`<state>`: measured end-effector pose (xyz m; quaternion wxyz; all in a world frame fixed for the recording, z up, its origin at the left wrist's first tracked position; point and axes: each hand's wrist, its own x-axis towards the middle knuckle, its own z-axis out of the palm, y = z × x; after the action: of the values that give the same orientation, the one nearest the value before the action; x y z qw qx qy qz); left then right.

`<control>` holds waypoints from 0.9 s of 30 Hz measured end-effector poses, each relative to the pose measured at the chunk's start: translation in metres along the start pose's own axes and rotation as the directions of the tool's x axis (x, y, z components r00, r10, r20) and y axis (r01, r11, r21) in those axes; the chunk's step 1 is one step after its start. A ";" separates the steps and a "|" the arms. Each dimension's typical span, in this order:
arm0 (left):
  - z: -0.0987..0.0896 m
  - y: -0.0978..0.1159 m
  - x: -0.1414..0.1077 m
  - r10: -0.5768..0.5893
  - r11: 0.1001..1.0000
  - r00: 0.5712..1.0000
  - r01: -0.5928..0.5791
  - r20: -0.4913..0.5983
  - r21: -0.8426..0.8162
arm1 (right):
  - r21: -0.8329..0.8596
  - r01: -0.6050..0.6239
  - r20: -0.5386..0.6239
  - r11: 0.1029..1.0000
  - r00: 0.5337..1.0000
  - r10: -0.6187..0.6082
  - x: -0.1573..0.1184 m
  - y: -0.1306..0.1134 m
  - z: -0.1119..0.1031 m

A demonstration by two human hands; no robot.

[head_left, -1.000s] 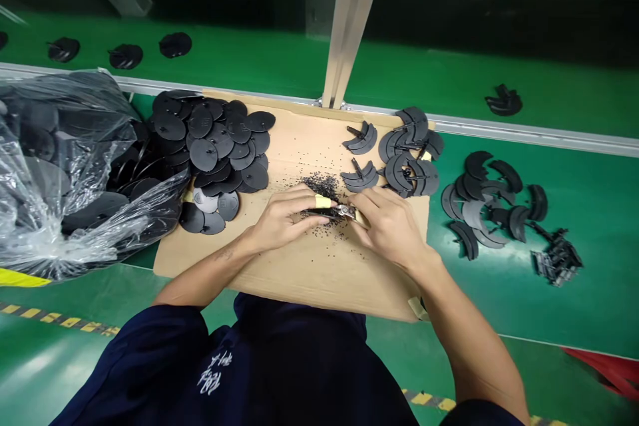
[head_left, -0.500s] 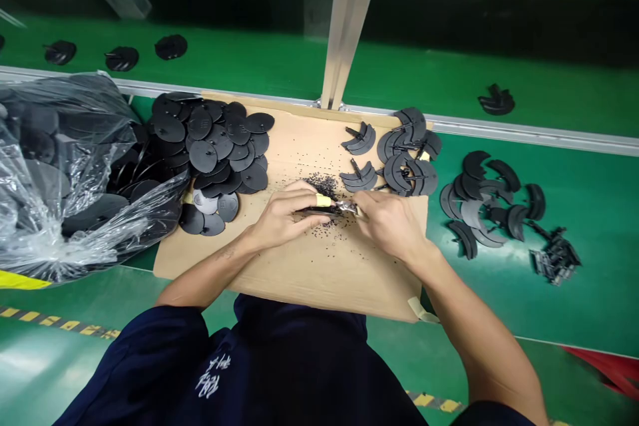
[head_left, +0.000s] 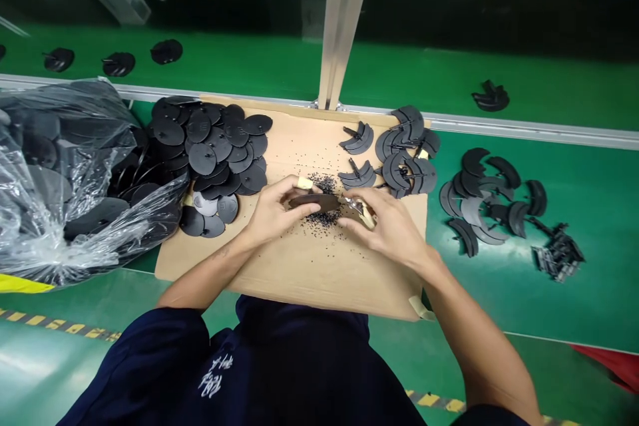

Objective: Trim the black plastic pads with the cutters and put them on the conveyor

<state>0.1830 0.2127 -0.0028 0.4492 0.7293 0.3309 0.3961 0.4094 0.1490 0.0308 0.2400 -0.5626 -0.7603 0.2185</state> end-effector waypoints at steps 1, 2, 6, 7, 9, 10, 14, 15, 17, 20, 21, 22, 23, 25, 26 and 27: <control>0.001 -0.001 0.000 -0.012 0.998 1.000 0.013 0.018 -0.054 | 0.074 -0.001 -0.035 0.997 0.999 0.004 -0.001 0.000 0.006; 0.002 -0.001 -0.001 -0.009 0.997 0.999 0.012 0.039 -0.070 | 0.105 0.015 -0.072 0.994 0.997 -0.007 -0.001 0.000 0.011; 0.000 -0.002 -0.001 0.141 0.971 0.982 -0.163 0.129 0.177 | -0.148 0.192 -0.098 0.970 0.973 -0.207 0.002 -0.006 0.022; -0.001 -0.003 -0.001 0.190 0.942 0.969 -0.225 0.160 0.248 | -0.216 0.234 -0.073 0.948 0.964 -0.254 0.003 -0.008 0.020; -0.004 -0.004 0.000 0.254 0.899 0.946 -0.308 0.203 0.312 | -0.247 0.256 -0.045 0.935 0.960 -0.275 0.002 -0.010 0.014; -0.005 -0.005 0.000 0.267 0.895 0.941 -0.321 0.205 0.308 | -0.218 0.233 -0.051 0.948 0.967 -0.250 0.000 -0.009 0.010; -0.006 -0.008 0.000 0.262 0.942 0.956 -0.283 0.135 0.180 | -0.115 0.061 -0.066 0.991 0.995 -0.069 -0.006 0.002 -0.003; -0.005 -0.007 0.000 0.256 0.951 0.960 -0.272 0.118 0.149 | -0.125 0.055 -0.052 0.991 0.997 -0.062 -0.007 0.006 -0.004; -0.003 -0.006 0.001 0.249 0.961 0.964 -0.258 0.093 0.102 | -0.171 0.099 -0.013 0.980 0.995 -0.103 -0.008 0.012 -0.003; 0.000 -0.003 0.001 0.244 0.967 0.966 -0.249 0.079 0.061 | -0.261 0.187 0.035 0.947 0.982 -0.184 -0.005 0.015 0.001; 0.001 -0.002 0.001 0.243 0.967 0.967 -0.248 0.079 0.054 | -0.290 0.194 0.041 0.937 0.981 -0.191 -0.004 0.015 0.002; 0.001 -0.002 0.001 0.246 0.967 0.966 -0.250 0.077 0.050 | -0.315 0.195 0.043 0.929 0.981 -0.191 -0.003 0.014 0.002; 0.002 -0.001 0.000 0.250 0.966 0.965 -0.254 0.073 0.047 | -0.336 0.194 0.045 0.922 0.981 -0.190 -0.002 0.013 0.003; 0.002 -0.001 0.000 0.265 0.963 0.963 -0.267 0.057 0.042 | -0.368 0.204 0.040 0.907 0.978 -0.203 -0.001 0.011 0.003; 0.003 -0.001 0.000 0.272 0.961 0.961 -0.274 0.047 0.039 | -0.380 0.215 0.033 0.900 0.975 -0.219 -0.002 0.011 0.004; 0.003 -0.001 0.000 0.277 0.960 0.960 -0.278 0.038 0.035 | -0.387 0.227 0.023 0.894 0.971 -0.236 -0.002 0.011 0.004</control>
<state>0.1851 0.2116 -0.0043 0.3799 0.7837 0.2259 0.4363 0.4154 0.1496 0.0210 0.1579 -0.5071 -0.8469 0.0270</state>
